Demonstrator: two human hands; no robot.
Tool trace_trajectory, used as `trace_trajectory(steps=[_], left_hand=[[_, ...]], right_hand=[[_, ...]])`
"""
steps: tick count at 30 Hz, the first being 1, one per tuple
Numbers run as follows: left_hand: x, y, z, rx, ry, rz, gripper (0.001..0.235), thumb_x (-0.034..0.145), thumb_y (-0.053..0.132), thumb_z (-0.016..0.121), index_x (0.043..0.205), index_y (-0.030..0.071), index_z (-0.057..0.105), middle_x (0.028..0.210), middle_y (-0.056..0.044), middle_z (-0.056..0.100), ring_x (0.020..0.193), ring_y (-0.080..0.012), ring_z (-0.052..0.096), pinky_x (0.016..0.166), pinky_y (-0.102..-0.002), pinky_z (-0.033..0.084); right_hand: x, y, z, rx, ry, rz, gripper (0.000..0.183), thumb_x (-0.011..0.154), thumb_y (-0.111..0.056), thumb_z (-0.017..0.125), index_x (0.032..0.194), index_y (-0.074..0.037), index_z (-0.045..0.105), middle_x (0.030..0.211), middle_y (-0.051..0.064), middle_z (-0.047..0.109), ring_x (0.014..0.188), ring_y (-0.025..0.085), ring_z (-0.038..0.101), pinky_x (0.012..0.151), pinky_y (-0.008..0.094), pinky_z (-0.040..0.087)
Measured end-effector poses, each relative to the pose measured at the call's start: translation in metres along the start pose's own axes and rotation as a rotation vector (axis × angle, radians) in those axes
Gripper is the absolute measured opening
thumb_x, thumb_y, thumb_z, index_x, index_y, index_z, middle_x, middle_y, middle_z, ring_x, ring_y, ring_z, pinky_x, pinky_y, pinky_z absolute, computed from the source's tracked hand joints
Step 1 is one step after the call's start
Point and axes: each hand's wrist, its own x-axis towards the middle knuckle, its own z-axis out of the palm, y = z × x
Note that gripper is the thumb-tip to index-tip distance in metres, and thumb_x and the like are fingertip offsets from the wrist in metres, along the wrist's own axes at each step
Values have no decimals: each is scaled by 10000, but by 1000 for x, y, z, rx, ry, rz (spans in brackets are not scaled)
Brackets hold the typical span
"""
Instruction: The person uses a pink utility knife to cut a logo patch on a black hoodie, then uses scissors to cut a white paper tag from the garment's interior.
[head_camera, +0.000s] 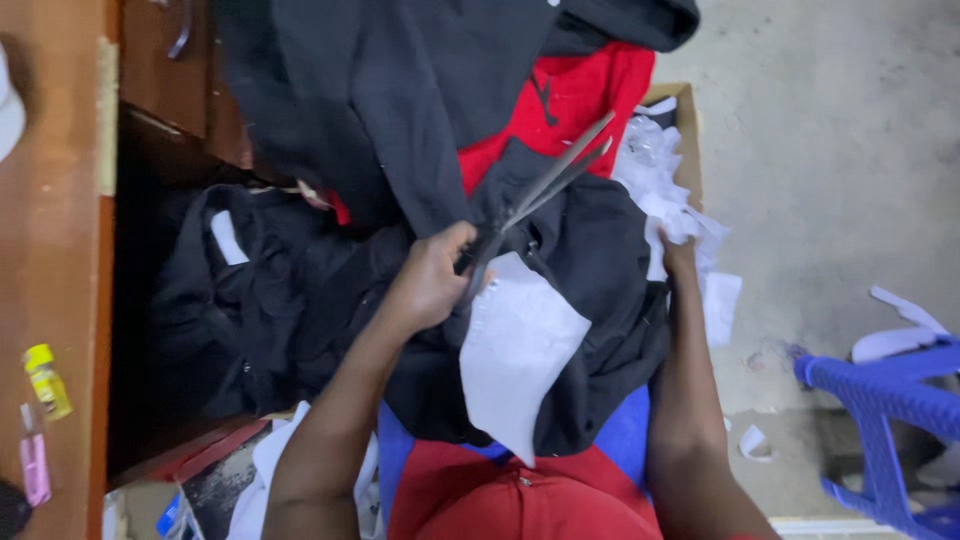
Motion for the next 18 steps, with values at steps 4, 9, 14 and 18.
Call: trace_trajectory(steps=[4, 9, 14, 18], left_hand=[[-12, -22, 6, -768, 359, 3, 311, 755, 32, 875, 1006, 43, 692, 918, -80, 660, 827, -184, 663, 752, -316, 583], [-55, 18, 11, -1037, 840, -32, 266, 847, 129, 815, 1021, 51, 629, 1024, -91, 607, 905, -210, 589, 841, -329, 516], [-84, 18, 41, -1150, 992, 10, 195, 905, 133, 710, 1027, -5, 644, 1063, -133, 662, 1040, -253, 677, 971, -378, 543], [-107, 17, 49, -1328, 909, -29, 182, 894, 133, 756, 1033, 44, 679, 1009, -95, 729, 980, -214, 714, 941, -364, 545]], right_hand=[[-192, -120, -2, 150, 355, -625, 314, 1157, -287, 680, 1076, 12, 630, 933, 216, 624, 885, 349, 620, 879, 423, 514], [-401, -148, 64, 347, -613, 123, 503, 990, -107, 377, 1287, 258, 557, 1060, 487, 687, 983, 631, 689, 784, 642, 563], [-553, -203, 92, -160, -412, -580, 467, 564, -229, 913, 983, -127, 733, 882, -2, 766, 813, 107, 649, 730, 298, 531], [-542, -184, 134, -25, -191, -634, 844, 622, -309, 975, 1359, -35, 666, 1364, 125, 729, 1276, 199, 655, 1133, 371, 484]])
